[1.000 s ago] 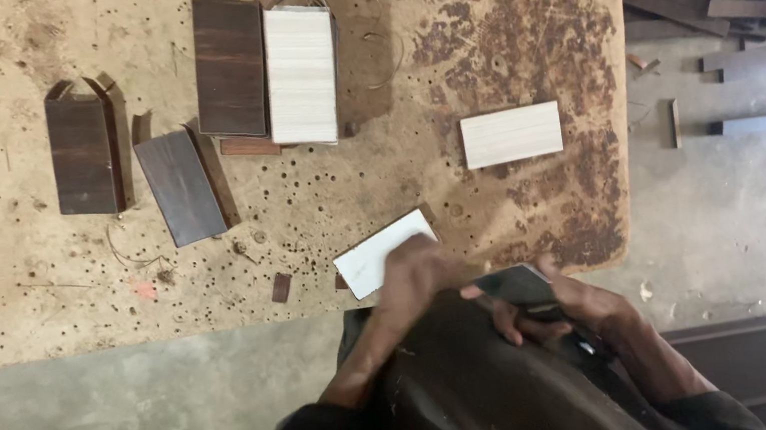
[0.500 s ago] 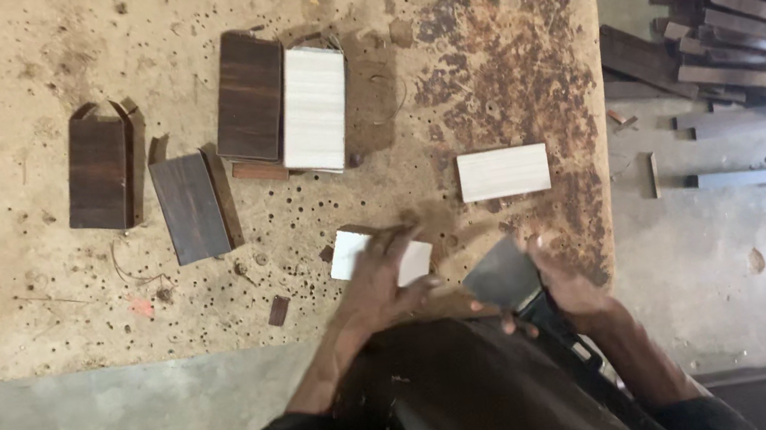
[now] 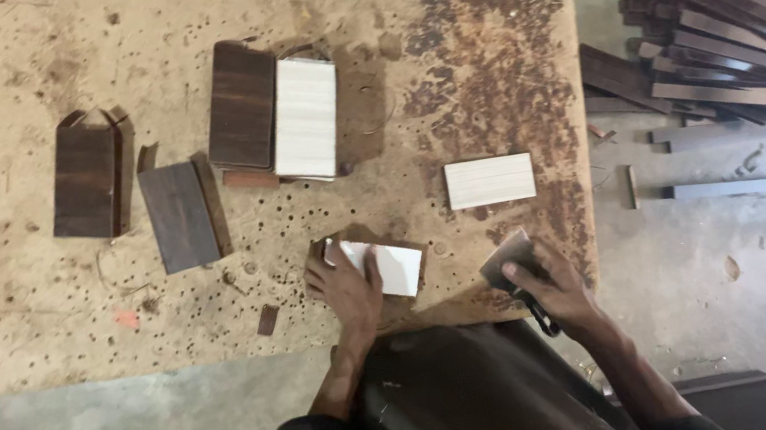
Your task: The person uses a putty knife to scrape the surface of small rectangular wood samples on a workbench. They repeatedly pick up samples, scrape them, and place them back down, handling multiple pieces throughout the clip.
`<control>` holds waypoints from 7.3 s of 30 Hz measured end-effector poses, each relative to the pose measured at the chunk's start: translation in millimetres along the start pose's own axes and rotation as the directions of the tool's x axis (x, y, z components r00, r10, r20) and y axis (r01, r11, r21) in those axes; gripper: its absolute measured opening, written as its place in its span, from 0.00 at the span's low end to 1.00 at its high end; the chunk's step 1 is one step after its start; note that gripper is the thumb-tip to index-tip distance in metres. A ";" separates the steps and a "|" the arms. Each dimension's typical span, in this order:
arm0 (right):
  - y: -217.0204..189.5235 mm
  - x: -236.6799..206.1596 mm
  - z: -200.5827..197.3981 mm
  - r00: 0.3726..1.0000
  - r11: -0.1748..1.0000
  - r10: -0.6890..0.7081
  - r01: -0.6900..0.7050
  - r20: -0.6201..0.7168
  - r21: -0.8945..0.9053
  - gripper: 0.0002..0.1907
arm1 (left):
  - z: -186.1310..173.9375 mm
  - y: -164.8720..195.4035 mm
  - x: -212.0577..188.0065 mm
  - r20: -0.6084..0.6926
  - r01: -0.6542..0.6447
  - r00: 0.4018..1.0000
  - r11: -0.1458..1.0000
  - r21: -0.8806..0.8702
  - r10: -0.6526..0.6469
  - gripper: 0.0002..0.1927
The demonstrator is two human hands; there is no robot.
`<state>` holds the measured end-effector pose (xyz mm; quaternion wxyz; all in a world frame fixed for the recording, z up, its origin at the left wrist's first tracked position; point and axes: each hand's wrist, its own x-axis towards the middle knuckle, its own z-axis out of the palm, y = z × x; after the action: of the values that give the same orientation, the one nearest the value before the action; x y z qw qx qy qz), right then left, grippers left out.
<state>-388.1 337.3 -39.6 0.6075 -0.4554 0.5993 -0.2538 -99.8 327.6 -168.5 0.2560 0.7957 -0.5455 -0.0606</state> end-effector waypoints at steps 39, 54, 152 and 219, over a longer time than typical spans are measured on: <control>49.8 59.8 116.4 0.986 0.314 -0.152 0.106 0.060 -0.943 0.50 | 33.7 -5.5 20.7 0.063 -0.013 0.997 0.921 -0.390 0.041 0.09; 75.5 13.6 68.8 0.975 0.455 -0.177 -0.042 -0.137 -0.889 0.53 | 38.5 14.2 0.1 -0.010 0.096 0.995 0.964 -0.247 -0.101 0.11; -3.8 111.5 171.5 0.992 0.397 0.060 0.082 0.115 -0.914 0.39 | 13.9 -52.0 31.6 0.299 -0.254 0.908 0.954 -0.160 0.292 0.22; -47.4 194.8 154.7 0.884 0.056 0.131 0.445 0.448 -0.894 0.51 | 36.9 -20.8 43.7 0.147 0.014 0.988 0.933 -0.361 0.042 0.09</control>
<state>-198.6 187.8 -116.3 0.2124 -0.8496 0.4082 0.2579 -78.9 281.4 -202.1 0.3557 0.7245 -0.5486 -0.2183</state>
